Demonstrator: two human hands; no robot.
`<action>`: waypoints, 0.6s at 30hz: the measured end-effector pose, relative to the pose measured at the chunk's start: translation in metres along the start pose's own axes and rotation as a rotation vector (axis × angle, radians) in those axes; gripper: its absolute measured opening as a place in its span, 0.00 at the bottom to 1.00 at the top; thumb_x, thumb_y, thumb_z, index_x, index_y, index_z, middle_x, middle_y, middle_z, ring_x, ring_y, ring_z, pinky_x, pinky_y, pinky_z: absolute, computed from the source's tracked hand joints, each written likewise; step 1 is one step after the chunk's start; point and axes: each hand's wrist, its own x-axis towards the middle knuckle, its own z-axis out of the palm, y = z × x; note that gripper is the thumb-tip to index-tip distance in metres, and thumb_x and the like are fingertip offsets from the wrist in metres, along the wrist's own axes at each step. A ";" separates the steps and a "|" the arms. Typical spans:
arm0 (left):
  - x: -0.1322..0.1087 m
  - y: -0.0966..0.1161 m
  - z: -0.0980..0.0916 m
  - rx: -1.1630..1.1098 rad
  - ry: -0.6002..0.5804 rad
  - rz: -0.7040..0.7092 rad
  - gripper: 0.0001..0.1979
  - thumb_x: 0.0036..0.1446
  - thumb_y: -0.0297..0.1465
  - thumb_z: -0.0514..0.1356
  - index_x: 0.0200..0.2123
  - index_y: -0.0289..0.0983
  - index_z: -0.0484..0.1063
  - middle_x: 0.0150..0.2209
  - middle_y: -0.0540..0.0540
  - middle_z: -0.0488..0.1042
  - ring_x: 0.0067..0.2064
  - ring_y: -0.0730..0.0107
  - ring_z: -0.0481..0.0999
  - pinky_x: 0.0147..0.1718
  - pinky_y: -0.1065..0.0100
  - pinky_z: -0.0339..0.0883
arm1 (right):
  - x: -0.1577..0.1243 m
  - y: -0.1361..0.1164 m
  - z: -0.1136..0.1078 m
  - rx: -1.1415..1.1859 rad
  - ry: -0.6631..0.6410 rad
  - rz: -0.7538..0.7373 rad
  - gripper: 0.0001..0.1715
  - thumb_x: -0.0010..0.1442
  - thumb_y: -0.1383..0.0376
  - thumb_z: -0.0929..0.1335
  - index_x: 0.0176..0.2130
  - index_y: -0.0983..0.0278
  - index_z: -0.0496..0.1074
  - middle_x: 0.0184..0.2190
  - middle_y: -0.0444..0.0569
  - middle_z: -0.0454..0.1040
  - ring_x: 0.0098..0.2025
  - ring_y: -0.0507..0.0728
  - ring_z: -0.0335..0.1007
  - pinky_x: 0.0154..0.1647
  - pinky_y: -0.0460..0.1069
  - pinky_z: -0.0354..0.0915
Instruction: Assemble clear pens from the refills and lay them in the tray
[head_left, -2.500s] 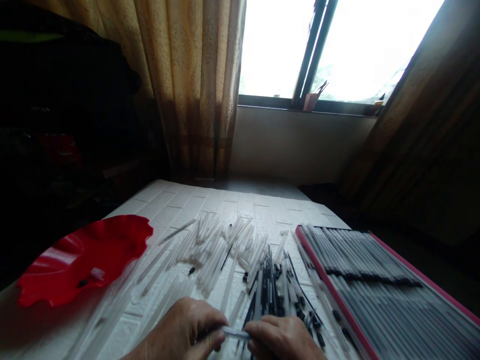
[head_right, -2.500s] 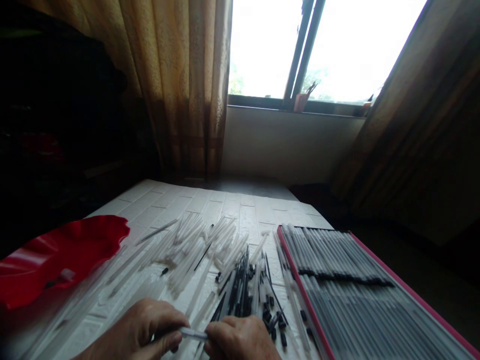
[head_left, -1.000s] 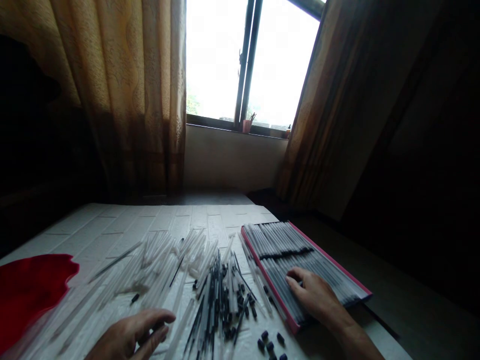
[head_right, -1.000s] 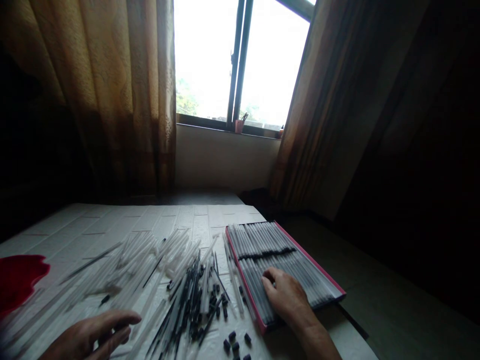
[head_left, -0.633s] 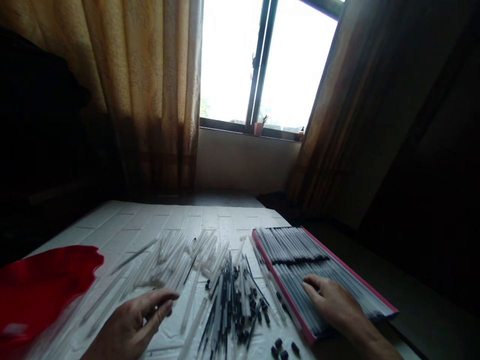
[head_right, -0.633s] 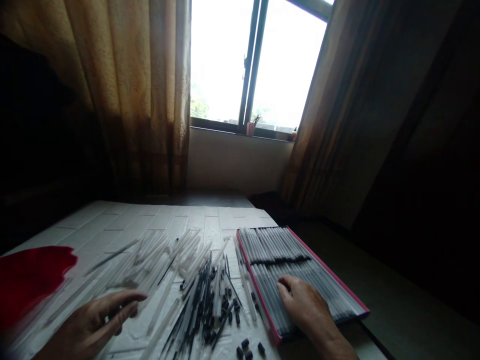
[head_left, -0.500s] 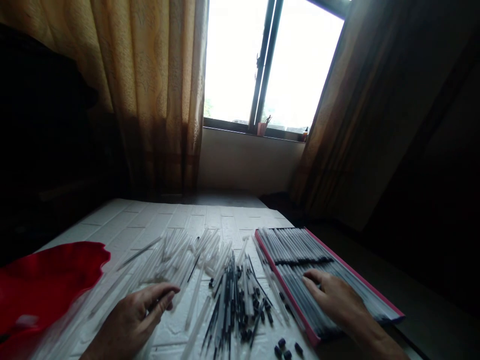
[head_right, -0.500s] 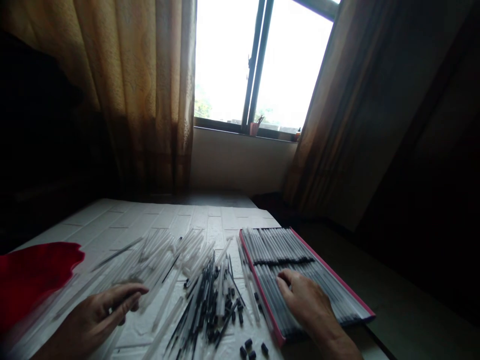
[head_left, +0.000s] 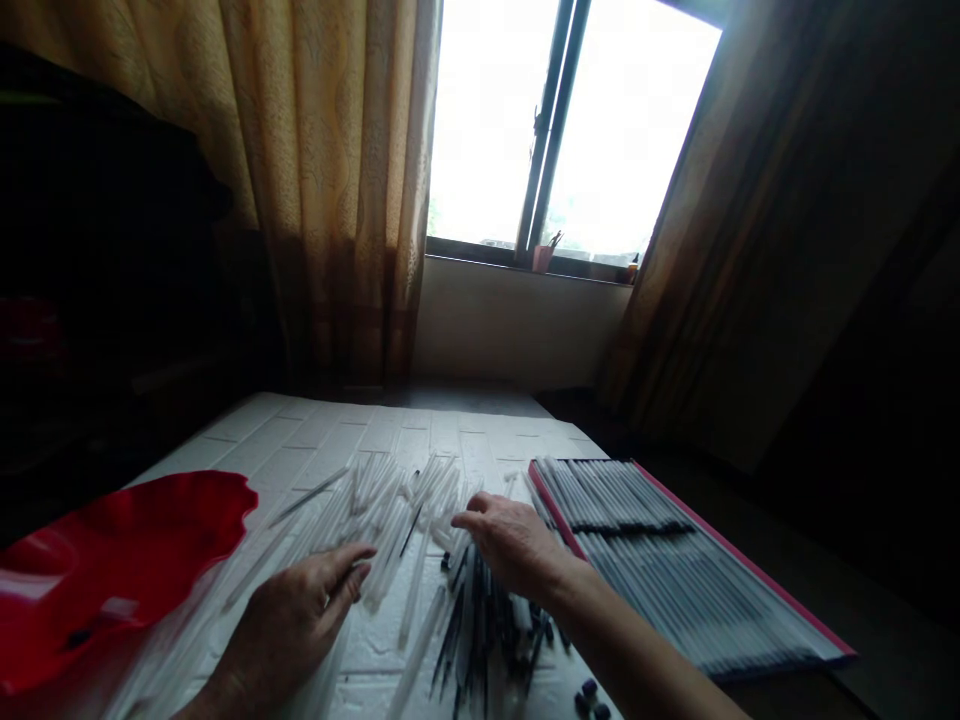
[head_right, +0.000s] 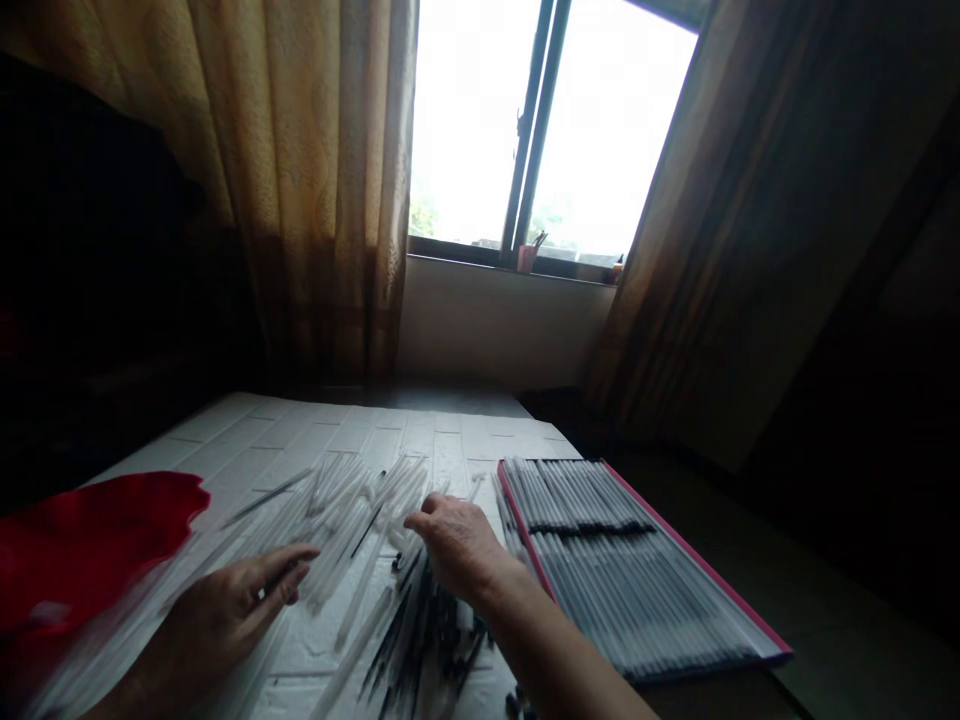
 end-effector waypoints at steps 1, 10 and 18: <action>-0.001 0.000 0.000 0.004 0.006 0.008 0.17 0.60 0.39 0.52 0.41 0.43 0.79 0.32 0.51 0.84 0.26 0.67 0.83 0.24 0.74 0.73 | 0.006 0.000 0.003 -0.011 -0.016 -0.030 0.20 0.59 0.73 0.63 0.46 0.55 0.75 0.43 0.49 0.75 0.41 0.57 0.73 0.34 0.46 0.60; -0.005 0.002 0.003 -0.015 -0.016 0.062 0.16 0.62 0.37 0.51 0.43 0.42 0.78 0.39 0.48 0.84 0.39 0.63 0.83 0.36 0.69 0.75 | 0.023 0.007 0.020 -0.126 -0.052 -0.182 0.11 0.61 0.73 0.64 0.34 0.63 0.74 0.34 0.49 0.75 0.32 0.55 0.71 0.28 0.47 0.60; -0.007 0.011 0.001 0.009 -0.058 0.117 0.15 0.63 0.34 0.50 0.42 0.40 0.77 0.38 0.45 0.83 0.39 0.59 0.83 0.37 0.64 0.76 | 0.005 -0.006 0.001 -0.124 0.085 -0.245 0.09 0.66 0.70 0.61 0.41 0.64 0.70 0.40 0.52 0.74 0.39 0.57 0.70 0.35 0.49 0.65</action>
